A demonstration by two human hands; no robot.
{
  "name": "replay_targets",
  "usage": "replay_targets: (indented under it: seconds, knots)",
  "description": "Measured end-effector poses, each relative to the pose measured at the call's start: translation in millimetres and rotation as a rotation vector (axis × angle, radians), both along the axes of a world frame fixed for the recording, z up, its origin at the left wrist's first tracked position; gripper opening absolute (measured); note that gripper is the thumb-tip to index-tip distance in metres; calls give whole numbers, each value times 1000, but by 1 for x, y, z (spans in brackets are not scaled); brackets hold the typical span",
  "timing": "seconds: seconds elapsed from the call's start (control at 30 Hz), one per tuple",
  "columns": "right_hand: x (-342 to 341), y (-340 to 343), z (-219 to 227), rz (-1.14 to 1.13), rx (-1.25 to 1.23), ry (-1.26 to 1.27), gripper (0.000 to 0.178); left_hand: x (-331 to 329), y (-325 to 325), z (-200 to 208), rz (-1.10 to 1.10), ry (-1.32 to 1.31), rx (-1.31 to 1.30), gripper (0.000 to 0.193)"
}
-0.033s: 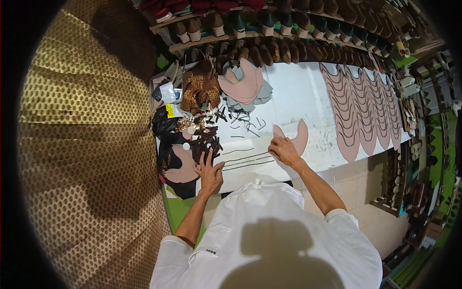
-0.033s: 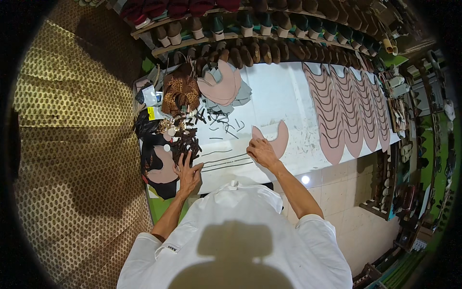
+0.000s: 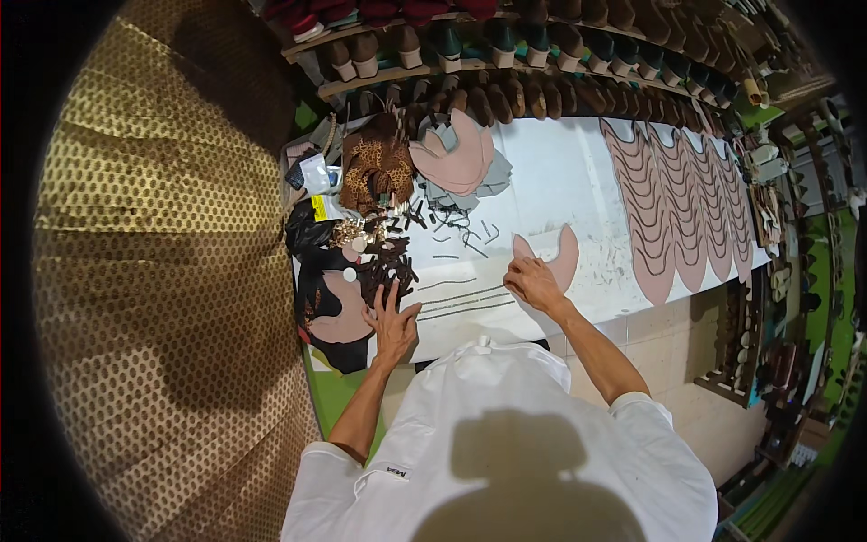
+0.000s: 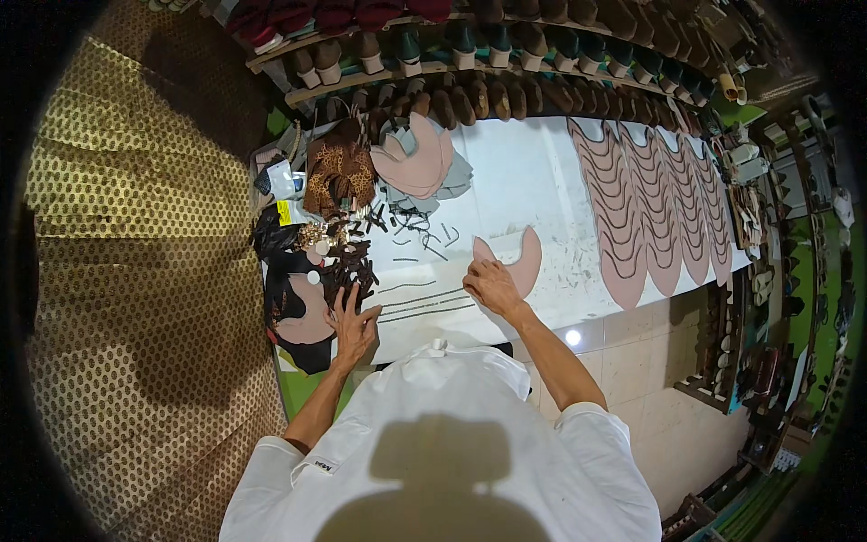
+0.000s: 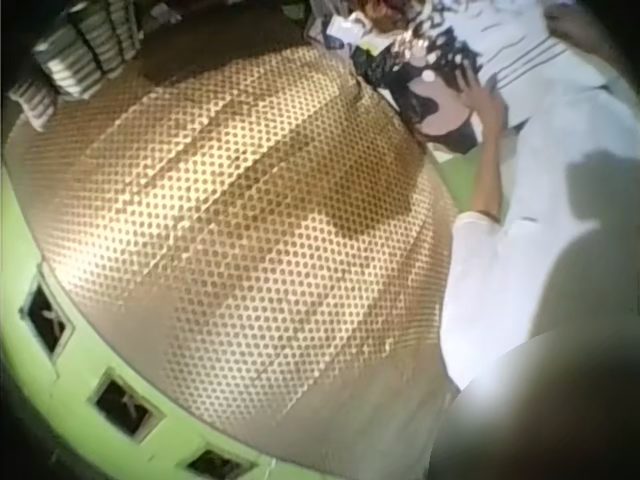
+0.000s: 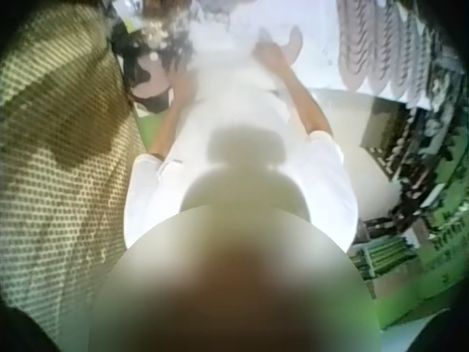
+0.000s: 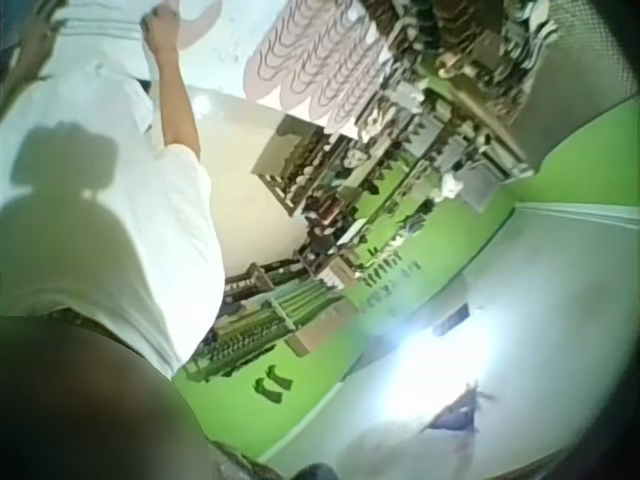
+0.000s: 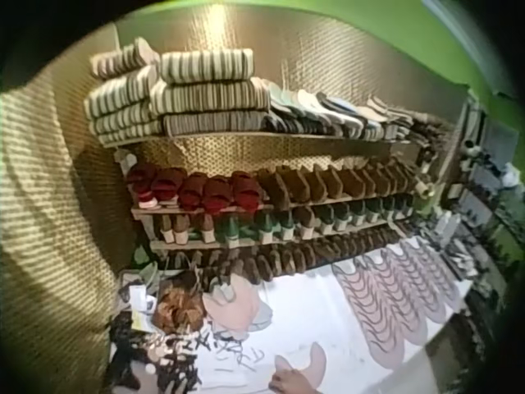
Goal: Positioning and aligning shoe upper components on a guide template.
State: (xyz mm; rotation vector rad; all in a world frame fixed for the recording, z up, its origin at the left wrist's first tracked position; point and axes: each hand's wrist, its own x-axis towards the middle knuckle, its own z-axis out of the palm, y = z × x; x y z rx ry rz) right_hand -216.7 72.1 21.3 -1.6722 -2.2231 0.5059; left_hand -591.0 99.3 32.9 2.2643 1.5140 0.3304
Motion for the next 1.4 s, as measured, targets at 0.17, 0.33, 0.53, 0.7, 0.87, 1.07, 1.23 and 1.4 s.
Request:
replay_targets:
  seconds: [0.17,0.33,0.53,0.7,0.87,1.07,1.23,1.4]
  knots:
    - [0,1,9,-84,-86,69,10,-4,2,-5,-11,-2,43,26]
    - [-5,12,13,-176,-36,118,10,-3,3,-8,20,3,83,19]
    - [-17,39,11,-292,-20,97,12,11,19,0,80,-26,158,19]
    - [-42,61,10,-279,-14,35,12,35,49,1,75,-73,206,15]
    - [-48,64,-3,-313,-10,-49,11,66,75,3,-27,-194,142,16]
    - [-44,91,63,-36,-183,199,14,111,98,17,-230,-284,-254,61]
    - [-33,107,96,-112,-272,426,20,118,122,27,-222,-436,-555,41]
    - [-24,89,64,-155,-374,504,21,76,114,15,-93,-562,-696,34]
